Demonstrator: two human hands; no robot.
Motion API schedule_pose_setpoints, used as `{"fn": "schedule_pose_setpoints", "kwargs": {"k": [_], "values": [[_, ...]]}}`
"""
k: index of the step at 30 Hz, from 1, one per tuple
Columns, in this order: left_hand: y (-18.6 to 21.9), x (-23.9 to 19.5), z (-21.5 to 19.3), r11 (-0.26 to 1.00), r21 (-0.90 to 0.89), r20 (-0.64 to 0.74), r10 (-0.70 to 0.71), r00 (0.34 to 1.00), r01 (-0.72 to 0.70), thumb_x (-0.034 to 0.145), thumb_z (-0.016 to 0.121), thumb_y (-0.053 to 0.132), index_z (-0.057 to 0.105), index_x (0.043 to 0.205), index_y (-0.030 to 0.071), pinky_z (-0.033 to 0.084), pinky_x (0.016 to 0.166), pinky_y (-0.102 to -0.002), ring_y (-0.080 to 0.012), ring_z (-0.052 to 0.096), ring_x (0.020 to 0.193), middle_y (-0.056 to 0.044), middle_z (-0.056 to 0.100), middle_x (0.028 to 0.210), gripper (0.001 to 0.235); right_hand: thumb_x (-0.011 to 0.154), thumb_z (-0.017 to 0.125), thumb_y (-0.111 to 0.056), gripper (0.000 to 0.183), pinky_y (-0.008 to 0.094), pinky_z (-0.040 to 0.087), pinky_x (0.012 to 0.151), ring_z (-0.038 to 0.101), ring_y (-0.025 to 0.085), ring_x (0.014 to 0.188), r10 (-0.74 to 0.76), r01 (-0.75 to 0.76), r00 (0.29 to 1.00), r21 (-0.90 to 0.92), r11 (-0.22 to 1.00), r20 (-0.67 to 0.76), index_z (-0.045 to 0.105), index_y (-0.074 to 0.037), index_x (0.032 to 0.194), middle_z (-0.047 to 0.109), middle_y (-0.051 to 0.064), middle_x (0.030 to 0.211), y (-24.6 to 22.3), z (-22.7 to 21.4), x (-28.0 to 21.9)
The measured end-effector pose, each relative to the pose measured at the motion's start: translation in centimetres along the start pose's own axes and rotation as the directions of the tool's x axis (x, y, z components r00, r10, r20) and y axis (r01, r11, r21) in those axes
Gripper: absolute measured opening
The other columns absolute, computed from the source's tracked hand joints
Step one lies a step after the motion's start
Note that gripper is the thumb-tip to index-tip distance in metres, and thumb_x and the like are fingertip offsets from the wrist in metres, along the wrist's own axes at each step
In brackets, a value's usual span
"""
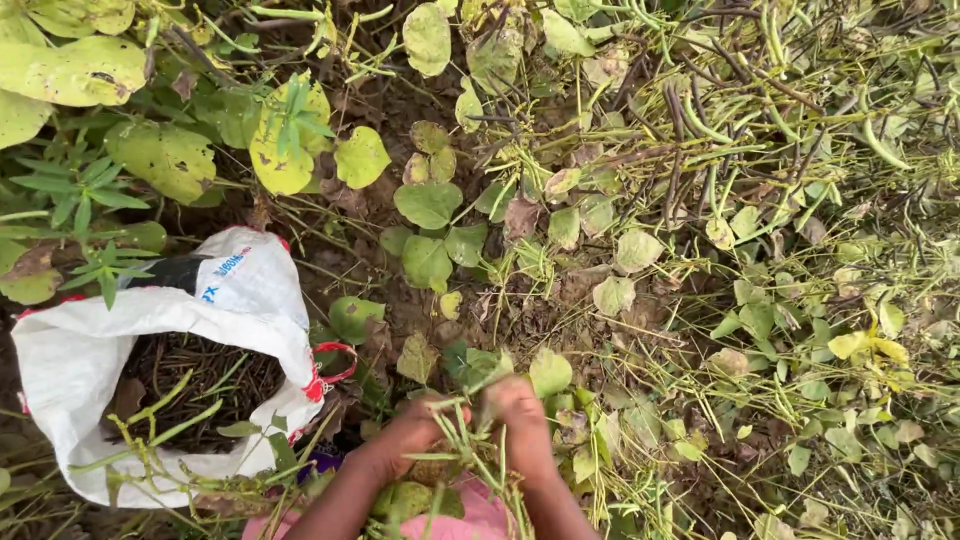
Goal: Harvesting bean pods by hand and placing them into a collection bag in a field.
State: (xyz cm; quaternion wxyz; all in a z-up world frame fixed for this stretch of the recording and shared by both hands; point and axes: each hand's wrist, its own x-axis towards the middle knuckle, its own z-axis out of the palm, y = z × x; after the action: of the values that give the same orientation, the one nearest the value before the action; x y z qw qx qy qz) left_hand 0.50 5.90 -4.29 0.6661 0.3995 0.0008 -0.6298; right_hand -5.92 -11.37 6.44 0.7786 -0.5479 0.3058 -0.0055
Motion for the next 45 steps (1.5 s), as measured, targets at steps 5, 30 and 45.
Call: {"fn": "schedule_pose_setpoints", "kwargs": {"k": [5,30,45], "values": [[-2.3,-0.2,-1.8,0.944,-0.32,0.048,-0.068,0.997,0.08,0.102,0.057,0.036,0.067,0.092,0.004,0.063,0.08,-0.037,-0.0198,0.077,0.085,-0.01,0.078,0.093,0.034,0.108,0.053,-0.015,0.012,0.031,0.052,0.071,0.059,0.017,0.082,-0.143,0.13,0.989,0.625,0.77,-0.03,0.06,-0.005,0.106,0.064,0.007,0.094,-8.0,0.7,-0.8],[2.8,-1.7,2.1,0.999,0.0,0.081,0.044,0.996,-0.045,0.101,0.054,0.033,0.075,0.114,0.007,0.055,0.096,-0.03,-0.0164,0.074,0.099,-0.005,0.08,0.106,0.036,0.099,0.058,-0.029,0.023,0.035,0.054,0.074,0.061,0.019,0.082,0.048,-0.048,0.997,-0.012,0.999,-0.061,0.065,-0.008,0.1,0.061,0.004,0.095,1.7,-1.8,-3.7],[3.5,-0.9,4.3,0.97,0.241,-0.166,0.084,0.983,-0.042,0.096,0.061,0.044,0.079,0.097,0.012,0.05,0.058,-0.034,-0.0141,0.059,0.062,-0.002,0.068,0.077,0.036,0.105,0.055,-0.016,0.006,0.025,0.05,0.048,0.058,0.007,0.062,-0.104,0.072,0.992,0.342,0.937,0.077,0.06,-0.014,0.101,0.055,-0.006,0.075,-13.9,-3.4,1.7]]}}
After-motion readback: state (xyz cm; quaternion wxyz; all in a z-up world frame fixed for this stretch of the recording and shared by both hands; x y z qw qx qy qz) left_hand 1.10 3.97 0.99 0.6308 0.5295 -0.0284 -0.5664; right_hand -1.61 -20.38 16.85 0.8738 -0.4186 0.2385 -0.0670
